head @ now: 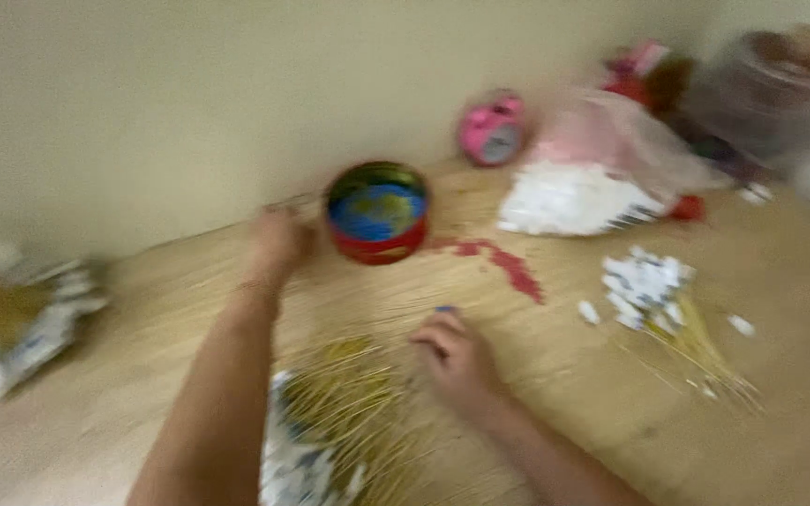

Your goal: Manually attaching white connector pieces onto yellow wire stems and organizing them on a desk.

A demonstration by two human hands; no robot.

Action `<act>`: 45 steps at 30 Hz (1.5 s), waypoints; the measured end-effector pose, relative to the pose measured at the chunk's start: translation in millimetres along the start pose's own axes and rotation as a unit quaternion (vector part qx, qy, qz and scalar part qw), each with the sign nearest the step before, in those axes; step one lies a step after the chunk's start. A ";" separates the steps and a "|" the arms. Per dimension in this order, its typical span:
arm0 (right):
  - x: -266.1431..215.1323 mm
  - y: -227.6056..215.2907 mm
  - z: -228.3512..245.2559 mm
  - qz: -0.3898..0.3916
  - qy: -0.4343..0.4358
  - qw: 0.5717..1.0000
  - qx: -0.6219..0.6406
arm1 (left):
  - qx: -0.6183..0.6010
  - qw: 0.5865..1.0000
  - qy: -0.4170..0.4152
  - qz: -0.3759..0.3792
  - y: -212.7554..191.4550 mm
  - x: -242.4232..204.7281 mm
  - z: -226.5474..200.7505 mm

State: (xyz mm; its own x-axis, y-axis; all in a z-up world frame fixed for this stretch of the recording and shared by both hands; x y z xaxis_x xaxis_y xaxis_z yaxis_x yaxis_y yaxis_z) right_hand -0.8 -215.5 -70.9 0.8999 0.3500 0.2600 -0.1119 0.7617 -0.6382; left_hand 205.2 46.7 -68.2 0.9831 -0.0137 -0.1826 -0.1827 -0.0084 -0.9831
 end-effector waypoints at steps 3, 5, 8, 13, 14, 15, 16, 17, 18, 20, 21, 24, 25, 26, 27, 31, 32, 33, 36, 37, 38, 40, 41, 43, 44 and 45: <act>-0.8 -11.9 7.4 -0.043 -0.011 0.998 0.036 | 0.205 0.978 0.000 -0.032 22.9 27.0 12.5; -0.9 -15.1 9.6 -0.023 -0.006 0.999 0.036 | 0.149 0.989 -0.023 -0.009 23.4 26.8 22.8; -1.3 -10.3 11.7 0.001 -0.013 0.999 0.047 | 0.033 0.995 -0.084 0.034 19.7 11.9 37.5; -2.7 -11.1 14.5 -0.010 -0.035 0.997 0.063 | 0.067 0.993 -0.063 0.077 47.1 5.1 89.4; -2.2 -10.1 13.2 0.005 -0.014 0.996 0.083 | -0.143 0.983 -0.097 0.057 47.5 -11.7 108.5; -0.2 -9.6 12.5 0.019 0.004 0.995 0.103 | -0.347 0.929 -0.125 0.035 49.6 -28.0 127.0; 4.9 -11.4 19.2 0.016 0.002 0.995 0.100 | -0.348 0.929 -0.122 0.031 27.6 -54.8 118.5; 10.4 -7.6 21.5 0.047 0.026 0.992 0.113 | -0.398 0.907 -0.137 0.029 9.7 -82.8 112.9; 15.3 -3.3 23.7 0.078 0.049 0.988 0.126 | -0.447 0.881 -0.151 0.026 -7.1 -111.1 107.1; 28.7 2.7 52.9 0.114 0.040 0.976 0.179 | -0.487 0.866 -0.113 0.002 8.6 -141.5 106.9; 35.2 9.3 69.4 0.152 0.032 0.960 0.232 | -0.525 0.847 -0.077 -0.023 14.2 -157.6 106.6; 58.6 24.1 109.2 0.168 0.049 0.901 0.397 | -0.602 0.795 0.061 -0.030 46.4 -194.8 67.9; 58.9 29.0 110.8 0.176 0.046 0.901 0.394 | -0.606 0.793 0.056 -0.036 30.5 -214.3 38.7; 61.1 30.4 113.9 0.152 0.025 0.876 0.456 | -0.595 0.803 0.033 -0.017 18.5 -232.0 10.5; 64.2 34.6 118.2 0.133 0.005 0.846 0.516 | -0.587 0.810 0.004 -0.002 6.9 -250.7 -14.7; 50.3 11.8 122.2 0.123 -0.046 0.859 0.494 | -0.603 0.793 0.080 -0.036 -3.6 -266.8 -44.3; 45.9 7.3 114.9 0.128 0.004 0.870 0.476 | -0.621 0.780 0.073 -0.027 -10.1 -270.1 -46.9; 40.8 2.1 105.8 0.131 0.053 0.879 0.455 | -0.639 0.766 0.067 -0.018 -15.7 -272.9 -50.2; 23.8 -2.3 108.2 0.186 0.082 0.919 0.339 | -0.701 0.705 0.097 -0.049 -29.2 -273.9 -50.2; 20.7 3.1 104.3 0.197 0.078 0.917 0.337 | -0.704 0.703 0.089 -0.057 -31.7 -276.7 -48.6; 18.4 6.8 100.1 0.212 0.067 0.930 0.292 | -0.718 0.683 0.116 -0.059 -36.9 -278.7 -52.1; 14.1 10.5 98.4 0.230 0.056 0.940 0.246 | -0.734 0.662 0.139 -0.062 -41.3 -280.6 -55.7; 13.1 9.8 101.6 0.234 0.051 0.948 0.208 | -0.733 0.663 0.145 -0.053 -40.8 -280.6 -58.1; 11.8 9.9 106.9 0.241 0.047 0.954 0.171 | -0.733 0.663 0.148 -0.045 -40.5 -280.3 -58.0; 10.9 11.8 107.0 0.250 0.059 0.953 0.160 | -0.730 0.666 0.150 -0.038 -40.5 -280.3 -57.1; 9.4 13.1 106.6 0.257 0.072 0.952 0.151 | -0.726 0.670 0.153 -0.030 -40.6 -280.0 -57.0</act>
State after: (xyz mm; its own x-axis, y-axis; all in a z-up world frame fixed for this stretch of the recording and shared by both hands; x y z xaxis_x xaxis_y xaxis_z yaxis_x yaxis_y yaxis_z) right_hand -38.7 -144.1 0.4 0.7396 0.6568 -0.1470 -0.6495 0.6393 -0.4117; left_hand -63.3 -6.1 23.5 0.9812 -0.1725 0.0860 -0.1807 -0.9786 0.0989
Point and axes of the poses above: each hand's wrist, its own x-axis towards the middle knuckle, its own y-axis out of the palm, z = x × y, the point moved 8 cm from there along x, towards the middle knuckle, and after that the axes turned 11 degrees about z, right-handed, at the moved point
